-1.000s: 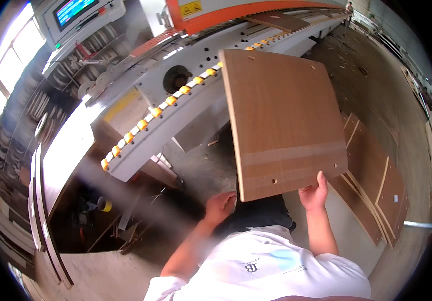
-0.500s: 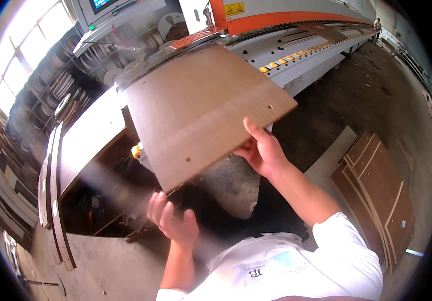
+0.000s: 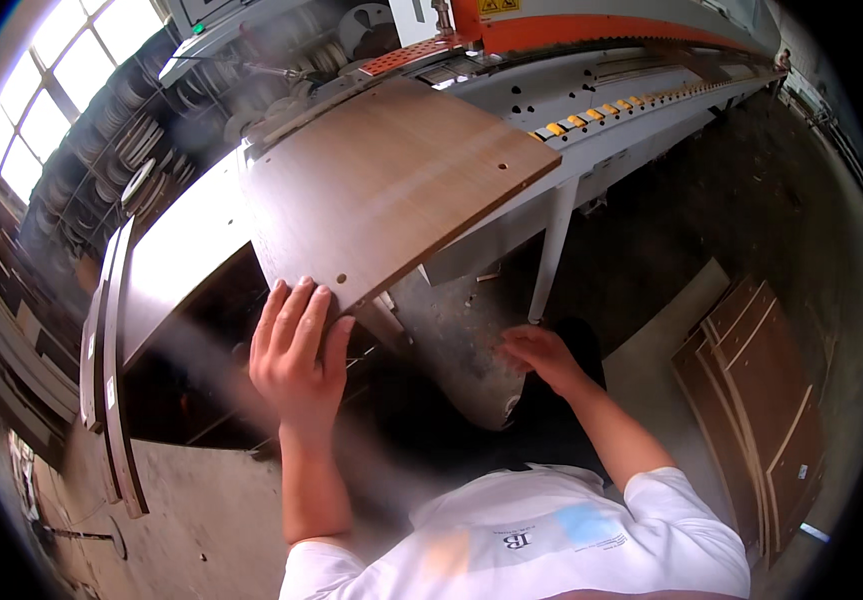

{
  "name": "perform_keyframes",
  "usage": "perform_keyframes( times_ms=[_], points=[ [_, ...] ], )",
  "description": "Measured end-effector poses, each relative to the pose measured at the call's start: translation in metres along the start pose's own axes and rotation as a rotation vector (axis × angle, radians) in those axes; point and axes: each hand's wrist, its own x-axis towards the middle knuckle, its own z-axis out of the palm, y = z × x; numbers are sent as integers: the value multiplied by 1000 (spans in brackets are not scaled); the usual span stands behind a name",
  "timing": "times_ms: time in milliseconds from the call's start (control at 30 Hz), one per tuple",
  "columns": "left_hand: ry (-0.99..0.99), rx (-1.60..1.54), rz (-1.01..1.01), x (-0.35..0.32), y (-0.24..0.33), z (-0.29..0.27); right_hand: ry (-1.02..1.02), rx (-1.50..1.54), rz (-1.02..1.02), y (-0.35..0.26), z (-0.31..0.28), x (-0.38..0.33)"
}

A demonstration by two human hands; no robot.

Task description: The person repeatedly picks up rectangular wooden panels from a stack on the floor and places them onto a roller conveyor system. The person handles the panels one at a time, lifting them and positioning them onto the rollers before returning to the stack to retrieve the next piece.

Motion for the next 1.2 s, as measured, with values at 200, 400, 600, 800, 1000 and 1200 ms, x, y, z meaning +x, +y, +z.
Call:
perform_keyframes(
  times_ms=[200,400,600,800,1000,1200],
  points=[
    [-62,111,1,28,-17,22,292,-145,-44,61,-58,-34],
    [-71,65,-21,44,-20,42,356,-289,-225,81,-72,-44],
    [-116,99,48,58,-1,64,334,-325,-263,75,-66,-31],
    [-153,37,99,85,29,92,322,-424,-283,75,-58,-25],
    [-148,-35,147,112,61,128,361,-416,-313,79,-62,-36],
    [-132,-83,245,129,97,171,464,-216,-310,80,-82,-75]
  ],
)
